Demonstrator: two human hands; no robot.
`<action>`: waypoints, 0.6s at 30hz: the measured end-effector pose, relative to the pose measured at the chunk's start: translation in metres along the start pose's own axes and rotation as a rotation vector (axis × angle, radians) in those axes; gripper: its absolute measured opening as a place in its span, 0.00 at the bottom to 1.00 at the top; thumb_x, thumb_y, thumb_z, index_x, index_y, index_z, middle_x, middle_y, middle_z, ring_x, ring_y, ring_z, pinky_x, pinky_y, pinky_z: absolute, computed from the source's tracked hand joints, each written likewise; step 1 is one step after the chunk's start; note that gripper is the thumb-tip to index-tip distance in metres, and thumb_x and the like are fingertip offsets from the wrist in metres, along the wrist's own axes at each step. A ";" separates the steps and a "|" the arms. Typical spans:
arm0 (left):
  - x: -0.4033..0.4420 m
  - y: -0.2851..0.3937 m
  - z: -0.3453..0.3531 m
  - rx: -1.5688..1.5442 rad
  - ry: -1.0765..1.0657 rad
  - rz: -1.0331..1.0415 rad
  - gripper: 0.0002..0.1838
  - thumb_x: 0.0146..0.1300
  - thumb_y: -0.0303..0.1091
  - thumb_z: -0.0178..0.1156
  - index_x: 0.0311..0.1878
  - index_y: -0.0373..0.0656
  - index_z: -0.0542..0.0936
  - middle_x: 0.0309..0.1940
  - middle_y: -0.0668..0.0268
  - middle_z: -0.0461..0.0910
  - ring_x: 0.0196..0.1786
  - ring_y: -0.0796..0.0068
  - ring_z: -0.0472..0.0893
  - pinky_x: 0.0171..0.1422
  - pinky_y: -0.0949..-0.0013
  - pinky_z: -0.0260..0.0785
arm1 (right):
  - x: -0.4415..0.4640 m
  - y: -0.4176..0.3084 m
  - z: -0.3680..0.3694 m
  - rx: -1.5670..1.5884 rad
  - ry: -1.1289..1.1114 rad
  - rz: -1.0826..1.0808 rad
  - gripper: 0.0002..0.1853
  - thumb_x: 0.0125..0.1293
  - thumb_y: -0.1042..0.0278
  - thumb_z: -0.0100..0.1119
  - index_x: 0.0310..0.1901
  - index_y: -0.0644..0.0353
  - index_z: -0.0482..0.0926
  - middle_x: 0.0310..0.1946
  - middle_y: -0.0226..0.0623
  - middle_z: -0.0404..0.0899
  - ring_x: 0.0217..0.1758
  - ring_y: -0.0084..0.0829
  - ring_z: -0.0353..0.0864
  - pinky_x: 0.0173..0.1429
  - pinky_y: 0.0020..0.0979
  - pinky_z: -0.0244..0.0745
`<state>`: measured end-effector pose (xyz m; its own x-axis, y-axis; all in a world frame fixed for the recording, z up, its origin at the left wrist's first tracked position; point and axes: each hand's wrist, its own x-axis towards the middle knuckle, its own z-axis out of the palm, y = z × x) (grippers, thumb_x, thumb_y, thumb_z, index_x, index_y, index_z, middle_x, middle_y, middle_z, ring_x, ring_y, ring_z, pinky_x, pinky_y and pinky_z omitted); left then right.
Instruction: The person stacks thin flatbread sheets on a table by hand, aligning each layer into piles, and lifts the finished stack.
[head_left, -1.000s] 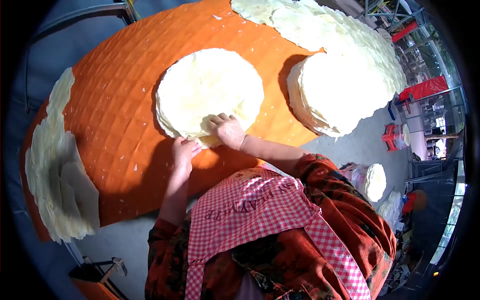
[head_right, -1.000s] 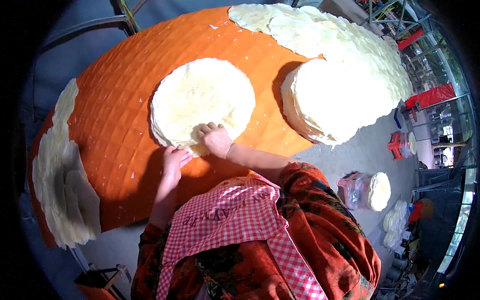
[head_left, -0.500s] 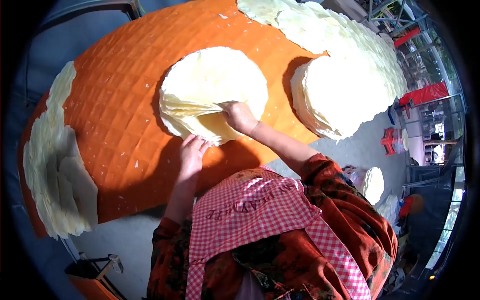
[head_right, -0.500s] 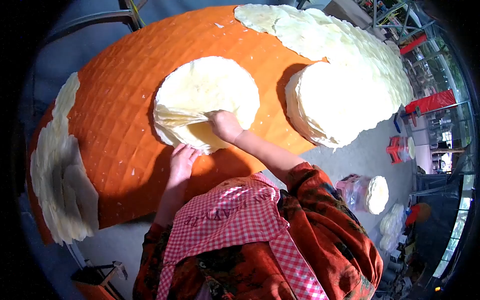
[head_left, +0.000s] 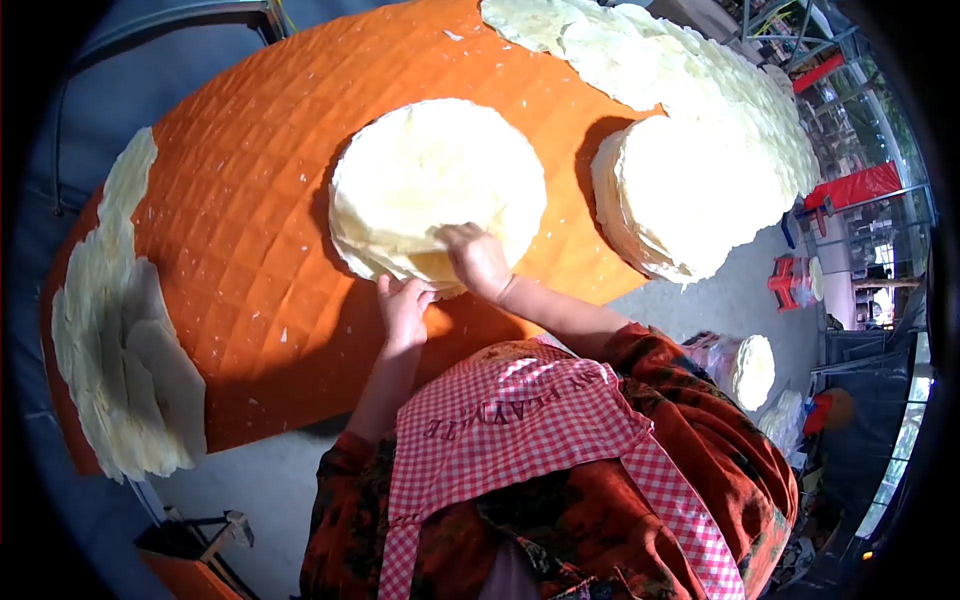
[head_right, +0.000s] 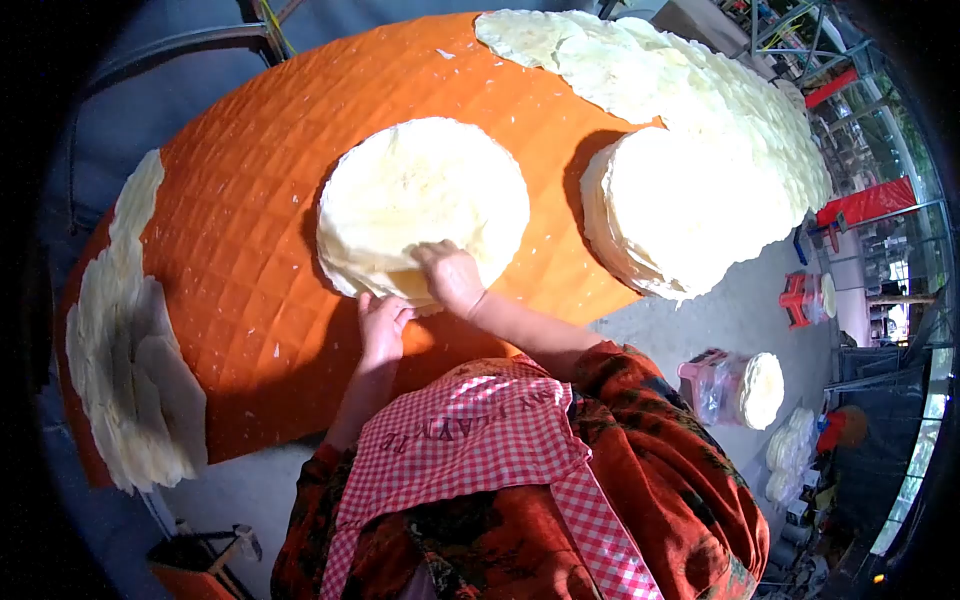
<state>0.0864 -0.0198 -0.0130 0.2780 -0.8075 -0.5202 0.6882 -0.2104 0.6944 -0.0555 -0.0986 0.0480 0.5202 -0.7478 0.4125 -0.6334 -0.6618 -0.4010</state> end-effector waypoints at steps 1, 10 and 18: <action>-0.003 0.004 0.006 -0.017 0.025 -0.001 0.22 0.59 0.17 0.53 0.54 0.48 0.63 0.44 0.62 0.76 0.43 0.68 0.79 0.39 0.64 0.76 | -0.005 -0.002 0.004 -0.030 -0.136 0.011 0.21 0.52 0.71 0.59 0.51 0.58 0.77 0.51 0.40 0.79 0.49 0.43 0.77 0.50 0.39 0.75; -0.012 0.014 0.023 0.055 0.053 -0.009 0.18 0.66 0.22 0.54 0.55 0.45 0.62 0.42 0.62 0.76 0.38 0.74 0.78 0.35 0.68 0.74 | -0.005 -0.020 0.000 0.091 -0.263 0.172 0.46 0.37 0.58 0.75 0.62 0.64 0.66 0.57 0.48 0.73 0.58 0.47 0.73 0.58 0.42 0.72; 0.030 -0.025 -0.012 0.144 0.066 0.047 0.15 0.64 0.21 0.54 0.53 0.41 0.68 0.43 0.63 0.77 0.43 0.69 0.80 0.38 0.65 0.77 | 0.106 0.030 -0.042 -0.159 -0.450 0.257 0.12 0.54 0.60 0.61 0.34 0.61 0.81 0.35 0.50 0.80 0.41 0.47 0.82 0.46 0.42 0.77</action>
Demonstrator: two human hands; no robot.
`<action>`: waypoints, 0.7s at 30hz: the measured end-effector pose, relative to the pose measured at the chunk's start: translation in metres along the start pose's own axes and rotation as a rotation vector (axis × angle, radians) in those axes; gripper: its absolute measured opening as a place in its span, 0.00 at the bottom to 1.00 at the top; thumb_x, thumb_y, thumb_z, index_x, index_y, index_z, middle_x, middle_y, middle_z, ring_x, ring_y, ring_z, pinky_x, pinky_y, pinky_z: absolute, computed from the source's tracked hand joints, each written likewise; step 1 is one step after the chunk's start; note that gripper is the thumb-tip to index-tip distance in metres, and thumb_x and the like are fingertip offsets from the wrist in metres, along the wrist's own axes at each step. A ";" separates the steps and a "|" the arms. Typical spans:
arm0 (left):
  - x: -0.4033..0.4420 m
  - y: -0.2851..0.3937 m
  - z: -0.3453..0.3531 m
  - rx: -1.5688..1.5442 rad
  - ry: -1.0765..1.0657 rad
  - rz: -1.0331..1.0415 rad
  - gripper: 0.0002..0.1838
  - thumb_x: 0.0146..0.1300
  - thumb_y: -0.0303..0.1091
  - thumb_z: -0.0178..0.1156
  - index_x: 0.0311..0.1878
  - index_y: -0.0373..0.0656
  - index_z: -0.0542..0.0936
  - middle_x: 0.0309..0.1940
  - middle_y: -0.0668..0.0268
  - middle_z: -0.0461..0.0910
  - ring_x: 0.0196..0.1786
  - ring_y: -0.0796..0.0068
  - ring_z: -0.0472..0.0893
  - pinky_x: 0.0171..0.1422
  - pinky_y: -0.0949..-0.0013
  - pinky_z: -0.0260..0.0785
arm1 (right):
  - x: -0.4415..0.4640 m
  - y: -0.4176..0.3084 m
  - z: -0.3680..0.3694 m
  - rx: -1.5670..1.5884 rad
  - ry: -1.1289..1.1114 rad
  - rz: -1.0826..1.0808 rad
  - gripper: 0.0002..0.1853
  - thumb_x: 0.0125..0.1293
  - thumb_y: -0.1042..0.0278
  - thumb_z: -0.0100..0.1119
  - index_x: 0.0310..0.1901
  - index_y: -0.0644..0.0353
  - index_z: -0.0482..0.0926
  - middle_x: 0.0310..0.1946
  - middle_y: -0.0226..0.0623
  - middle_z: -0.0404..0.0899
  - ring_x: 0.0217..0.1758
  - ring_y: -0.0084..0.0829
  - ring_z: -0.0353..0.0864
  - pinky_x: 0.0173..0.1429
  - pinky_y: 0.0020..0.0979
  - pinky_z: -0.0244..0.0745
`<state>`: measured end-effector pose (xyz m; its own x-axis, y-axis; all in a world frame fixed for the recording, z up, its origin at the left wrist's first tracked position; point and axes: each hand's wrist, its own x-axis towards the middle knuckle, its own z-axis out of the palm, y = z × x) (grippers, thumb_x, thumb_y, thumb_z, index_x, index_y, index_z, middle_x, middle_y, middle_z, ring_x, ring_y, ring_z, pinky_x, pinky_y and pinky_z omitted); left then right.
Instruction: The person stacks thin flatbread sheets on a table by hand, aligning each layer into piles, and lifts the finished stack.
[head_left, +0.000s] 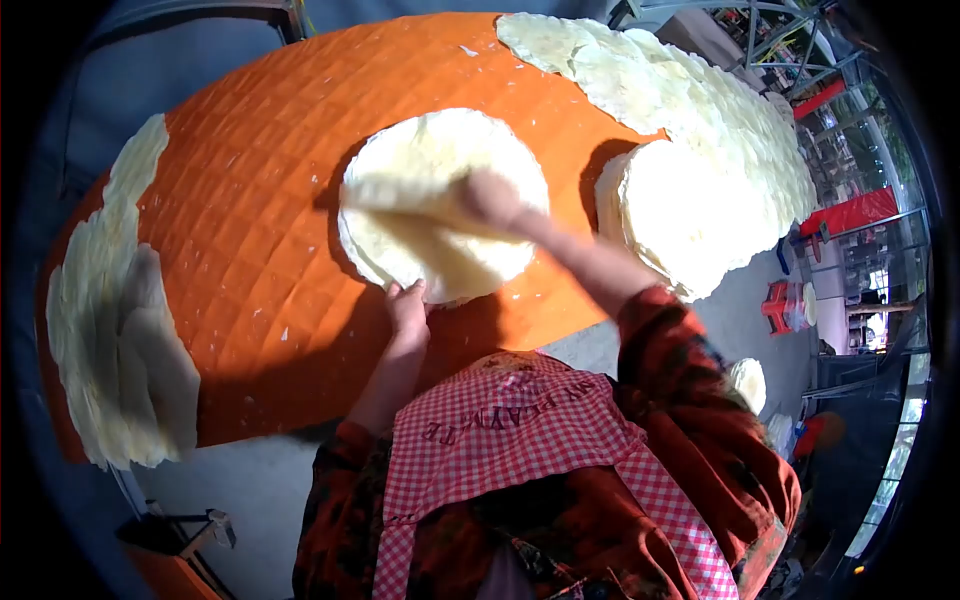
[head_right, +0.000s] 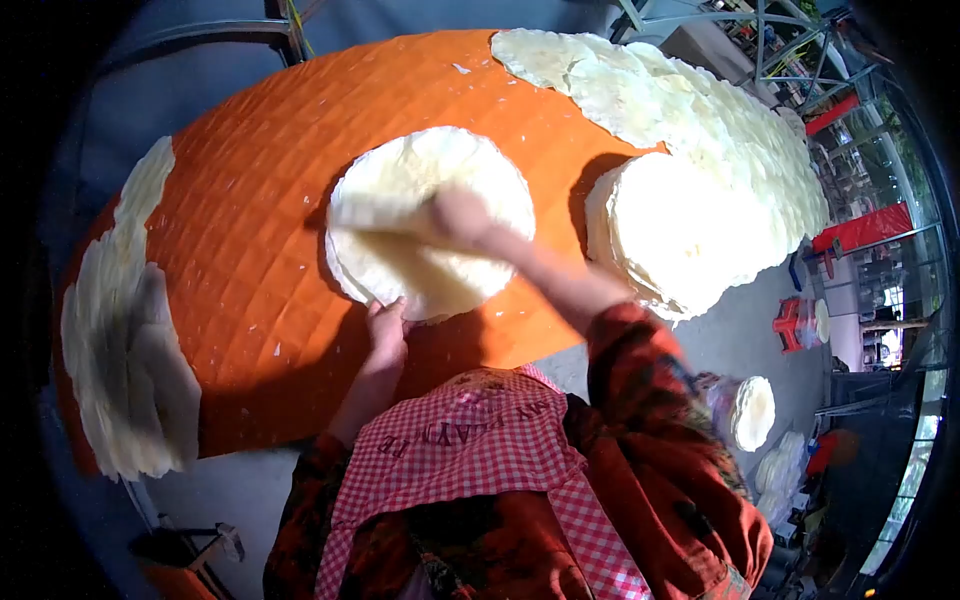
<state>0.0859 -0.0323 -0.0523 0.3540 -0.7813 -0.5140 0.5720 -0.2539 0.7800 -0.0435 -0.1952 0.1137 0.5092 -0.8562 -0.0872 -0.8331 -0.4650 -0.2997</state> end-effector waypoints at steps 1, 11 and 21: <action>-0.001 0.000 0.003 -0.080 0.030 0.062 0.17 0.62 0.22 0.56 0.55 0.38 0.69 0.43 0.61 0.78 0.42 0.68 0.81 0.35 0.66 0.78 | 0.050 0.046 -0.025 0.085 -0.021 -0.110 0.12 0.59 0.63 0.56 0.38 0.62 0.81 0.39 0.52 0.81 0.44 0.46 0.82 0.48 0.42 0.77; -0.027 0.028 0.016 -0.074 0.096 -0.062 0.18 0.59 0.21 0.57 0.54 0.35 0.71 0.42 0.59 0.77 0.39 0.68 0.80 0.41 0.69 0.76 | 0.031 -0.004 -0.190 -0.292 0.287 -0.270 0.08 0.53 0.70 0.57 0.35 0.57 0.83 0.28 0.49 0.79 0.30 0.48 0.80 0.36 0.41 0.74; -0.040 0.041 0.020 -0.064 0.048 -0.092 0.21 0.58 0.28 0.59 0.55 0.39 0.70 0.40 0.64 0.78 0.43 0.68 0.78 0.38 0.68 0.74 | 0.067 0.031 -0.098 -0.065 0.114 -0.418 0.10 0.52 0.70 0.52 0.34 0.55 0.83 0.29 0.48 0.81 0.32 0.51 0.80 0.37 0.44 0.76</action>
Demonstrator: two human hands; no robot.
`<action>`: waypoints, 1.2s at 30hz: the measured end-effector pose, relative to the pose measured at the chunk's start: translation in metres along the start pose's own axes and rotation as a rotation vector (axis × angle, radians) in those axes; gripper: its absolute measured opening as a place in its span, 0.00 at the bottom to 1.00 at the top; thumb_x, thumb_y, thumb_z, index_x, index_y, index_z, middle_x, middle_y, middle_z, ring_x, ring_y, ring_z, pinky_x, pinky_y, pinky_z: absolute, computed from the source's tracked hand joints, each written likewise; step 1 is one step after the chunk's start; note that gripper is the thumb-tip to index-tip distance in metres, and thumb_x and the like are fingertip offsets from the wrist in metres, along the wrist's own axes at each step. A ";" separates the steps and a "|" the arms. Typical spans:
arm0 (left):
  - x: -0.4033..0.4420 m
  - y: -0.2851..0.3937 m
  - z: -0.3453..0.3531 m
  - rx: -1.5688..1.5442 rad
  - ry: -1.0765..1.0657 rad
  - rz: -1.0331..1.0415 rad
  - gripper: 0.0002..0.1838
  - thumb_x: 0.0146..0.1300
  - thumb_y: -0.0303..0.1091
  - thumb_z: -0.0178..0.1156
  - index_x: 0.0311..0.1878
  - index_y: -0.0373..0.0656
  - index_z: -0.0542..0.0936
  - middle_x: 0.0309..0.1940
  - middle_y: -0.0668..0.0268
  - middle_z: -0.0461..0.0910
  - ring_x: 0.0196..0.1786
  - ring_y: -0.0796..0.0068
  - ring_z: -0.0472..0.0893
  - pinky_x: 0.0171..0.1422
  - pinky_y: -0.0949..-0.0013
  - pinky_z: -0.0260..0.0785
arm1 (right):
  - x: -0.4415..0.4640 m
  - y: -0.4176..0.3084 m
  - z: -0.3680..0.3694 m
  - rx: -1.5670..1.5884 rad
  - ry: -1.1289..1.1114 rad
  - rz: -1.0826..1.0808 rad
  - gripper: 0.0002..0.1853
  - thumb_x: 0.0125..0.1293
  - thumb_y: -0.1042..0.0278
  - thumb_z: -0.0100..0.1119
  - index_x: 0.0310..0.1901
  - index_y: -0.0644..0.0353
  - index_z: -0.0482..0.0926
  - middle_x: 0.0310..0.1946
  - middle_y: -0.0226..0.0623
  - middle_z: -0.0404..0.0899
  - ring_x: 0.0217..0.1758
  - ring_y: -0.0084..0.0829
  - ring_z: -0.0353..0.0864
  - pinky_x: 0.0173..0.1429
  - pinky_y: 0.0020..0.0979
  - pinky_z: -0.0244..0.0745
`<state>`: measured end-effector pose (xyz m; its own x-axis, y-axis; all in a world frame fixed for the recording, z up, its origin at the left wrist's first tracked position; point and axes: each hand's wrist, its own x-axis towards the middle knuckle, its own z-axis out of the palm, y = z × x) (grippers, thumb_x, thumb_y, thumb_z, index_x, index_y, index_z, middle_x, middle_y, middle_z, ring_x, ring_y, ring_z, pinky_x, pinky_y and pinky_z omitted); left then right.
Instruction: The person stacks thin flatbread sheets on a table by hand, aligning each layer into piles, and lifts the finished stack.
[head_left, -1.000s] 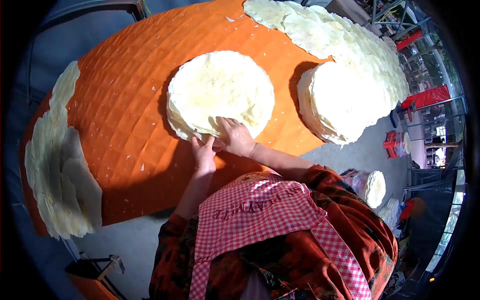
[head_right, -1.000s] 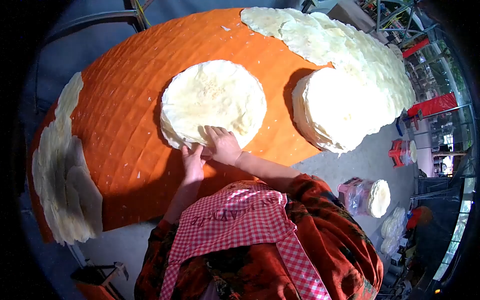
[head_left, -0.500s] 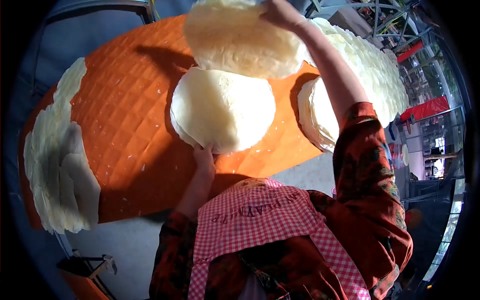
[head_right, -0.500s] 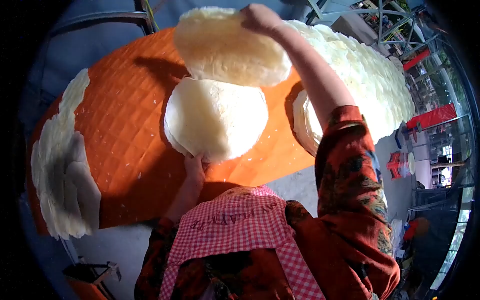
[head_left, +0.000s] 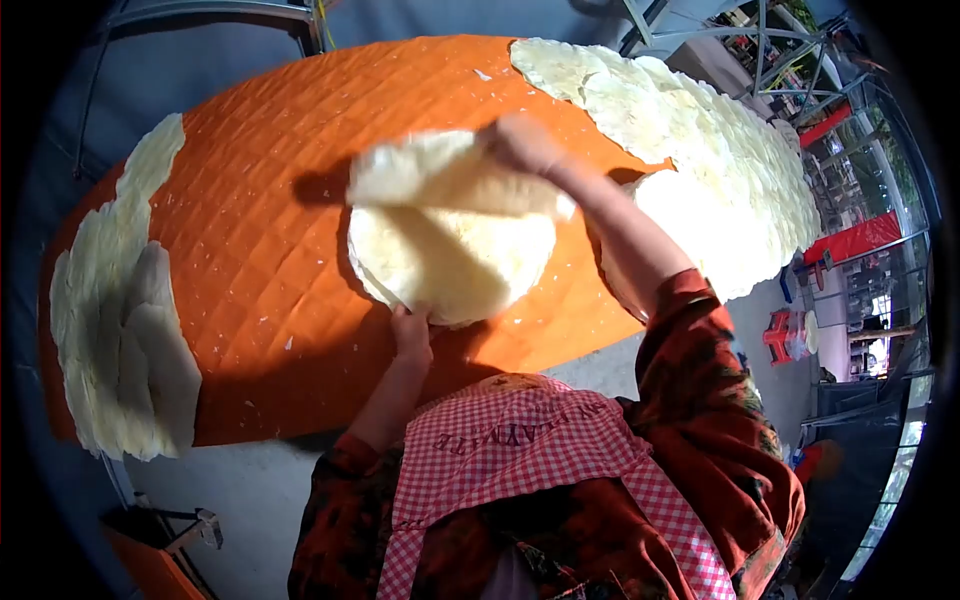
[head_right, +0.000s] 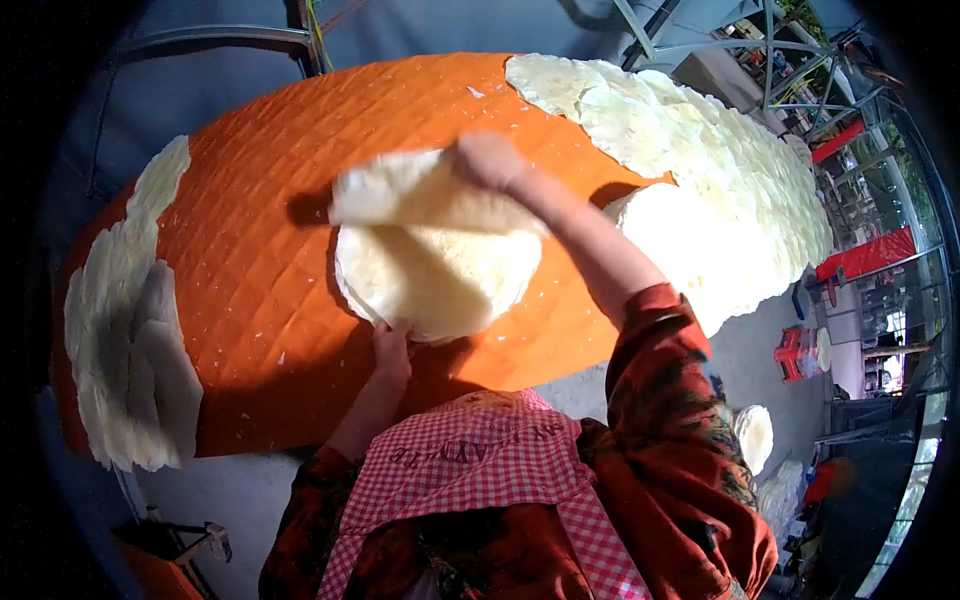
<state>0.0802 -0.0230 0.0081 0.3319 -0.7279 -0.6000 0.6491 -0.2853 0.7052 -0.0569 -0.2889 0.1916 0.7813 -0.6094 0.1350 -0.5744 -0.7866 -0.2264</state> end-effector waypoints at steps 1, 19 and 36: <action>0.007 -0.008 -0.002 0.018 0.000 0.046 0.24 0.58 0.32 0.61 0.57 0.41 0.68 0.43 0.64 0.77 0.44 0.67 0.78 0.34 0.67 0.75 | 0.002 -0.024 -0.040 -0.112 0.106 -0.007 0.10 0.52 0.72 0.53 0.35 0.54 0.83 0.29 0.46 0.81 0.32 0.50 0.80 0.36 0.43 0.76; 0.007 -0.006 0.000 -0.087 -0.110 -0.076 0.15 0.67 0.25 0.51 0.55 0.48 0.66 0.50 0.63 0.74 0.49 0.67 0.78 0.47 0.59 0.76 | -0.136 -0.112 0.129 -0.087 -0.076 0.016 0.22 0.52 0.65 0.58 0.51 0.58 0.76 0.54 0.39 0.76 0.54 0.39 0.76 0.51 0.37 0.74; -0.016 0.062 -0.012 -0.674 -0.699 -0.036 0.50 0.55 0.77 0.47 0.69 0.46 0.58 0.70 0.53 0.55 0.71 0.47 0.56 0.70 0.32 0.47 | -0.127 -0.126 0.020 -0.225 0.399 -0.212 0.10 0.53 0.67 0.56 0.37 0.56 0.80 0.35 0.36 0.79 0.34 0.36 0.81 0.33 0.35 0.76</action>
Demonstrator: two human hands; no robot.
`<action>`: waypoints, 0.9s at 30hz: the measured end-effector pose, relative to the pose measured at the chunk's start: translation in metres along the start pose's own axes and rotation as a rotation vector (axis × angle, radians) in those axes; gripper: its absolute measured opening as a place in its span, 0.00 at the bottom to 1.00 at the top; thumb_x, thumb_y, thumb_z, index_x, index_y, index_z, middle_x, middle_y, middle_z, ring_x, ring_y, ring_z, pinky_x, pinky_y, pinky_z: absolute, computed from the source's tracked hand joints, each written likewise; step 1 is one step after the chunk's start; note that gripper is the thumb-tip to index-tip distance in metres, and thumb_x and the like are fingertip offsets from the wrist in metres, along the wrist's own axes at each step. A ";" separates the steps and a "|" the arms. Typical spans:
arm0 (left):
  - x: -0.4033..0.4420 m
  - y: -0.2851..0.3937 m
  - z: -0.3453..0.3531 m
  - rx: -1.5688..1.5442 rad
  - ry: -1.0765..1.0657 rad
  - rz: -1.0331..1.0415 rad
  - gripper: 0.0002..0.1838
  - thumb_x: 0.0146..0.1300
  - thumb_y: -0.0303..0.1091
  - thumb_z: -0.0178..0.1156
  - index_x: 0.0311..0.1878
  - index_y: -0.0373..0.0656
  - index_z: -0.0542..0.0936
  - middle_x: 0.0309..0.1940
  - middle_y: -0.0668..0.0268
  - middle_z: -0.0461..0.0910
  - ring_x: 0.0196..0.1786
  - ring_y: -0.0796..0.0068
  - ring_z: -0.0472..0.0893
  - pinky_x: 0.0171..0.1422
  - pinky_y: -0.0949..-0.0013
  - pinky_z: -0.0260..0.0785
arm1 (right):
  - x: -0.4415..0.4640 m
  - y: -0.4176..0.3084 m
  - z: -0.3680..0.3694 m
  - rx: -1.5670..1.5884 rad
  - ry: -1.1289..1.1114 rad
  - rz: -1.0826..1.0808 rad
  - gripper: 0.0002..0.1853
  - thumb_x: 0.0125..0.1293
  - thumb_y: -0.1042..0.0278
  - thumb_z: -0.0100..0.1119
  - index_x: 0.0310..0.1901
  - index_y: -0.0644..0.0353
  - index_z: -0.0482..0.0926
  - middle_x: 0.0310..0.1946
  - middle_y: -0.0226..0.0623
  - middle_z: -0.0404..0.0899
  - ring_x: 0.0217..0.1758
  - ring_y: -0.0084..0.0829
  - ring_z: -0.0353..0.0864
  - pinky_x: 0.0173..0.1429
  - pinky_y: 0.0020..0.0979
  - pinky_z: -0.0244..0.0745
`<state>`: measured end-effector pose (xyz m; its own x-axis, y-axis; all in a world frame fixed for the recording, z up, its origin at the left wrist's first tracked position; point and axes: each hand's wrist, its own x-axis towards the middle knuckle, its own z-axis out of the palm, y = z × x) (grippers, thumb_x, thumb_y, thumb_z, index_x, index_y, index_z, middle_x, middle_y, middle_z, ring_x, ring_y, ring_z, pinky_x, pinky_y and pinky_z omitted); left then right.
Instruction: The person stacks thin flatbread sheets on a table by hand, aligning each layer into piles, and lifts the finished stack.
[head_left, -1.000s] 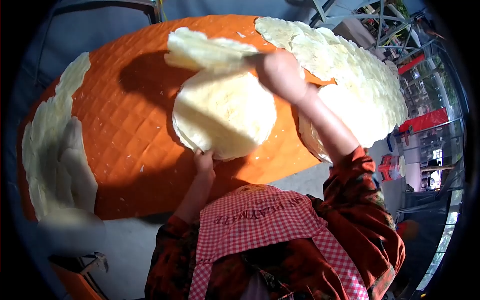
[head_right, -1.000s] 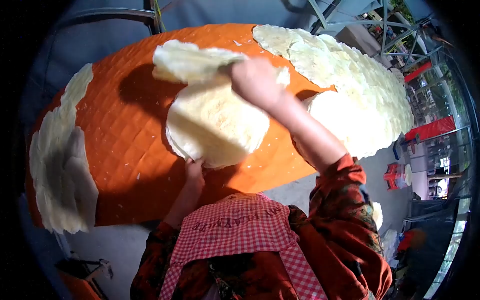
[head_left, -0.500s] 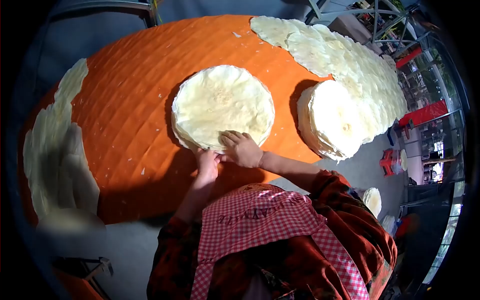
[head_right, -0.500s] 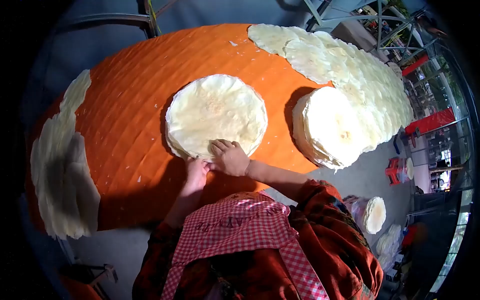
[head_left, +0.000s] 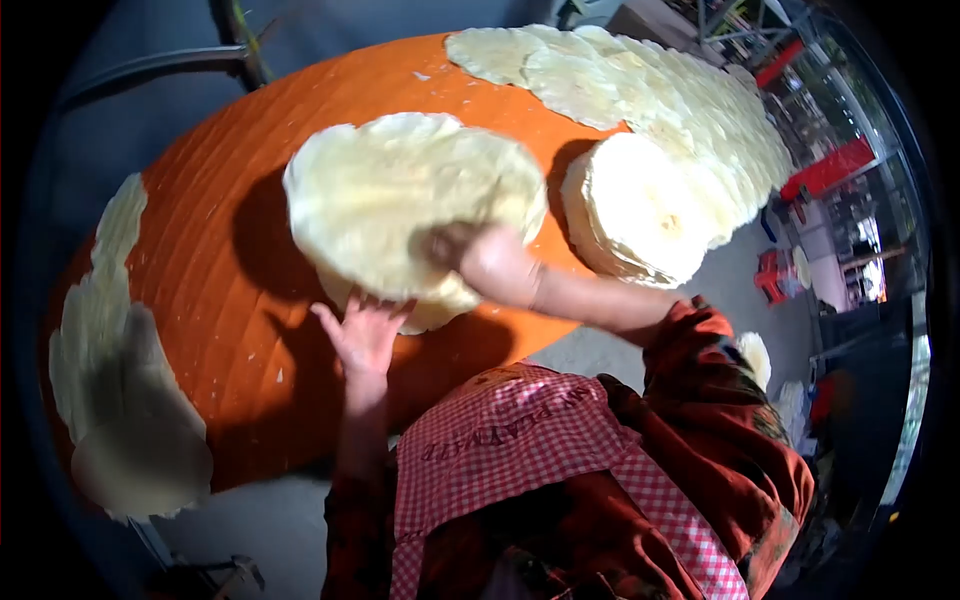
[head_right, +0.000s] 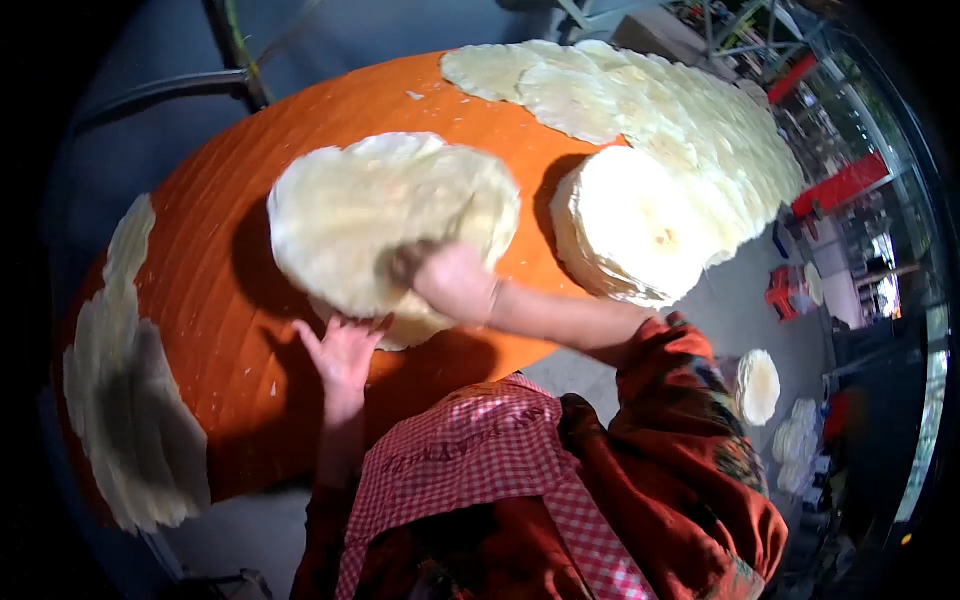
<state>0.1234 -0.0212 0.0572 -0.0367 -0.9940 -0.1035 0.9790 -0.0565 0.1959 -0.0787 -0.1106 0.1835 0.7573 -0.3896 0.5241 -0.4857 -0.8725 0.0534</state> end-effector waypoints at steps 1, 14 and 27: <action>-0.003 -0.004 -0.004 0.008 0.034 0.027 0.51 0.54 0.77 0.47 0.71 0.47 0.56 0.71 0.54 0.54 0.72 0.49 0.55 0.71 0.32 0.46 | -0.026 -0.014 0.018 0.049 -0.060 0.038 0.11 0.52 0.67 0.56 0.38 0.57 0.80 0.37 0.36 0.78 0.38 0.36 0.80 0.36 0.34 0.77; -0.002 -0.014 -0.073 0.311 0.412 -0.167 0.24 0.59 0.30 0.58 0.59 0.36 0.69 0.56 0.57 0.74 0.61 0.57 0.71 0.67 0.50 0.62 | -0.129 0.155 0.118 0.735 0.252 1.511 0.38 0.67 0.39 0.50 0.65 0.66 0.62 0.59 0.55 0.71 0.62 0.47 0.71 0.65 0.40 0.66; 0.008 -0.004 -0.032 0.396 0.585 -0.101 0.25 0.54 0.21 0.57 0.58 0.37 0.69 0.52 0.57 0.74 0.56 0.57 0.74 0.61 0.48 0.69 | -0.135 0.086 0.016 0.431 -0.319 0.229 0.46 0.51 0.58 0.67 0.71 0.56 0.54 0.70 0.45 0.57 0.74 0.47 0.54 0.72 0.50 0.53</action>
<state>0.1258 -0.0254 0.0240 0.0994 -0.7747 -0.6245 0.8259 -0.2858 0.4860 -0.2154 -0.1377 0.1041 0.7802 -0.5941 0.1960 -0.4819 -0.7705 -0.4172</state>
